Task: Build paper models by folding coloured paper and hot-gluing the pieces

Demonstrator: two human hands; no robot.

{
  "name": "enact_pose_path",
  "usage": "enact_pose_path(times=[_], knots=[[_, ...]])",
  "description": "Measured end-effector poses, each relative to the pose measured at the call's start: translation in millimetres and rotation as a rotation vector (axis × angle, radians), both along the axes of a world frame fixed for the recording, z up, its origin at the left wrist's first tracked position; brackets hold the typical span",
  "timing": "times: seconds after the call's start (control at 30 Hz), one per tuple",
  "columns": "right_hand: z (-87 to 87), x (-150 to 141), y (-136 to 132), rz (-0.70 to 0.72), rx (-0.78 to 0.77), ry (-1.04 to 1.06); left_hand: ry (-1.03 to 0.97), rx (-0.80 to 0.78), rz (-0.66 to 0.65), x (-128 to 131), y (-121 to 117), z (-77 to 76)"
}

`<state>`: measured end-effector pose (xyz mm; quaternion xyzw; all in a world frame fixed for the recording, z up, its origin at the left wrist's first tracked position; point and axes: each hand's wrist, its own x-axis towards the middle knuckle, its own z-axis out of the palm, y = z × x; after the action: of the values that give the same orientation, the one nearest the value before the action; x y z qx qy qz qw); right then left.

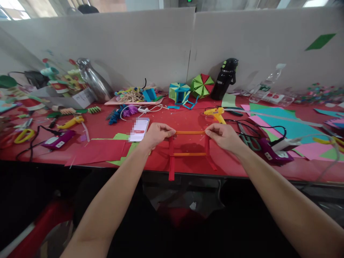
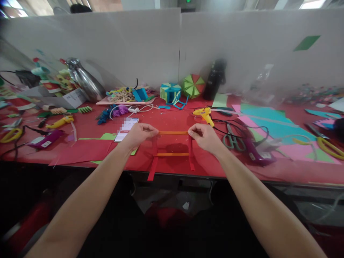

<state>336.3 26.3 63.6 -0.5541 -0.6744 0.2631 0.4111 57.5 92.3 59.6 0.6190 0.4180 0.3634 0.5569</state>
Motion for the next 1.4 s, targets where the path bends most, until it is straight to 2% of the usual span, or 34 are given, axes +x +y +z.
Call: enact_pose_path(times=[0.4, 0.53, 0.63, 0.73, 0.83, 0.9, 1.03, 1.23, 1.4], knots=[[-3.8, -1.2, 0.5, -0.050, -0.004, 0.003, 0.021, 0.009, 0.032, 2.3, 0.2, -0.8], [-15.7, 1.9, 6.3, -0.045, -0.163, 0.179, -0.059, -0.111, -0.033, 1.0, 2.9, -3.2], [-26.9, 5.1, 11.5, -0.081, -0.271, 0.308, -0.099, -0.233, -0.024, 1.4, 5.5, -4.7], [-34.1, 10.4, 15.7, -0.133, -0.300, 0.361, -0.138, -0.335, -0.014, 0.6, 8.1, -4.8], [-36.9, 17.5, 18.4, -0.090, -0.296, 0.321, -0.157, -0.362, 0.005, -2.9, 9.7, -5.3], [-38.3, 21.9, 19.8, -0.027, -0.277, 0.256, -0.077, -0.240, -0.015, -5.9, 10.0, -7.4], [-44.3, 26.6, 23.9, 0.078, -0.202, 0.105, 0.202, 0.127, -0.065, -9.7, 11.5, -17.1], [-58.1, 25.5, 31.1, 0.055, -0.052, -0.097, 0.328, 0.335, -0.006, -9.4, 20.5, -33.5], [-62.7, 20.1, 35.3, 0.063, 0.029, -0.176, 0.407, 0.446, 0.016, -5.0, 22.6, -36.9]])
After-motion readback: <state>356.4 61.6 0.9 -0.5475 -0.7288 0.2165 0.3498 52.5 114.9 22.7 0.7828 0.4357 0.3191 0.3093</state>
